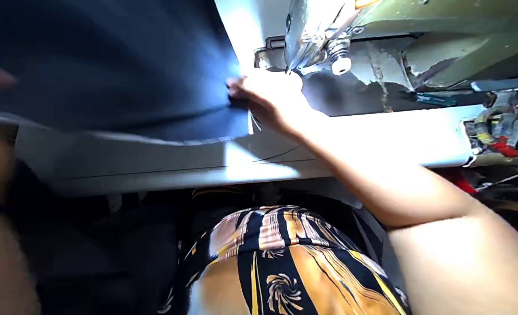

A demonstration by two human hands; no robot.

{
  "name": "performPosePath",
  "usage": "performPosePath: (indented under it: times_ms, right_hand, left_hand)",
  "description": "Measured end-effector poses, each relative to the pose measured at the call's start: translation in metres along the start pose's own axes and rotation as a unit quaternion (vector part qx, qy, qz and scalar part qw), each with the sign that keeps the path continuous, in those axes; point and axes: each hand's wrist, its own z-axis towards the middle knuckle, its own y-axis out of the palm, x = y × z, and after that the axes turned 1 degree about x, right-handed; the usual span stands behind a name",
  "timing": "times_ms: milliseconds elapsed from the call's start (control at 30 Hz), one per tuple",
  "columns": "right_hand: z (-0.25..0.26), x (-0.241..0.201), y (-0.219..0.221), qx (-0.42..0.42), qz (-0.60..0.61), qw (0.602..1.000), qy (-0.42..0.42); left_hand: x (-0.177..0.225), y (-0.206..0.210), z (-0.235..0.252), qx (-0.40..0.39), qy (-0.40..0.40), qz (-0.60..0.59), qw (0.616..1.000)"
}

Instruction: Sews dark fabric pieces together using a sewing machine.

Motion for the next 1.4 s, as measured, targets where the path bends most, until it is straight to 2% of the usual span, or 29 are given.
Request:
performPosePath:
  times_ms: [67, 100, 133, 200, 300, 367, 433, 467, 533, 567, 600, 667, 733, 800, 833, 900, 967, 1067, 1133, 1233, 1333, 1400]
  right_hand:
    - [-0.061, -0.006, -0.005, -0.095, -0.021, 0.994, 0.052]
    - [-0.085, -0.015, -0.008, -0.139, -0.021, 0.985, 0.096]
    - [-0.098, -0.026, -0.013, -0.185, -0.014, 0.972, 0.141]
    - [-0.110, -0.043, -0.020, -0.212, -0.019, 0.959, 0.188]
    - [-0.112, -0.048, -0.018, -0.203, -0.009, 0.956, 0.212]
    - [-0.112, -0.045, -0.014, -0.194, 0.000, 0.958, 0.213]
    - [-0.113, -0.043, -0.012, -0.185, -0.002, 0.960, 0.208]
    - [-0.113, -0.044, -0.011, -0.183, -0.008, 0.961, 0.205]
    - [-0.113, -0.046, -0.012, -0.185, -0.011, 0.961, 0.205]
    - [-0.113, -0.047, -0.017, -0.205, -0.009, 0.955, 0.215]
    - [-0.115, -0.047, -0.028, -0.235, -0.008, 0.945, 0.229]
    - [-0.131, -0.038, -0.059, -0.252, -0.038, 0.931, 0.260]
    - [-0.152, -0.015, -0.100, -0.258, -0.139, 0.901, 0.319]
    - [-0.173, -0.002, -0.122, -0.209, -0.182, 0.874, 0.400]
    - [-0.179, -0.002, -0.122, -0.174, -0.195, 0.870, 0.419]
    - [-0.177, -0.004, -0.114, -0.147, -0.213, 0.858, 0.444]
    - [-0.170, -0.003, -0.110, -0.143, -0.225, 0.846, 0.461]
    - [-0.168, -0.002, -0.110, -0.144, -0.225, 0.843, 0.467]
    - [-0.169, -0.003, -0.111, -0.128, -0.227, 0.845, 0.467]
    - [-0.171, -0.003, -0.111, -0.085, -0.242, 0.840, 0.478]
    - [-0.174, -0.003, -0.111, -0.043, -0.226, 0.855, 0.464]
    - [-0.179, -0.004, -0.111, -0.004, -0.215, 0.874, 0.437]
  left_hand:
    - [-0.016, 0.024, -0.062, -0.176, 0.013, 0.098, 0.979]
    - [-0.014, 0.037, -0.087, -0.251, -0.030, 0.132, 0.959]
    - [-0.007, 0.046, -0.101, -0.313, -0.073, 0.165, 0.933]
    - [0.013, 0.050, -0.099, -0.372, -0.149, 0.203, 0.893]
    - [0.056, 0.052, -0.059, -0.375, -0.206, 0.270, 0.863]
    - [0.085, 0.076, -0.037, -0.321, -0.133, 0.271, 0.898]
    - [0.103, 0.117, -0.030, -0.253, -0.015, 0.188, 0.949]
    - [0.112, 0.141, -0.031, -0.241, 0.022, 0.147, 0.959]
    - [0.122, 0.177, -0.039, -0.274, 0.048, 0.113, 0.954]
    - [0.119, 0.182, -0.039, -0.301, 0.041, 0.133, 0.943]
    - [0.105, 0.178, -0.036, -0.301, 0.030, 0.151, 0.941]
    - [0.043, 0.141, -0.026, -0.285, -0.036, 0.200, 0.937]
    - [-0.043, 0.079, -0.024, -0.266, -0.132, 0.245, 0.923]
    - [-0.113, 0.021, -0.047, -0.229, -0.188, 0.263, 0.918]
    - [-0.127, 0.001, -0.059, -0.219, -0.225, 0.266, 0.911]
    - [-0.136, -0.014, -0.070, -0.198, -0.295, 0.267, 0.896]
    - [-0.156, -0.008, -0.070, -0.184, -0.288, 0.284, 0.896]
    - [-0.159, 0.020, -0.041, -0.211, -0.225, 0.289, 0.906]
    - [-0.136, 0.055, -0.013, -0.232, -0.179, 0.272, 0.917]
    - [-0.051, 0.120, 0.018, -0.272, -0.090, 0.241, 0.927]
    - [0.055, 0.172, 0.004, -0.316, 0.009, 0.193, 0.929]
    - [0.107, 0.192, -0.018, -0.352, 0.050, 0.170, 0.919]
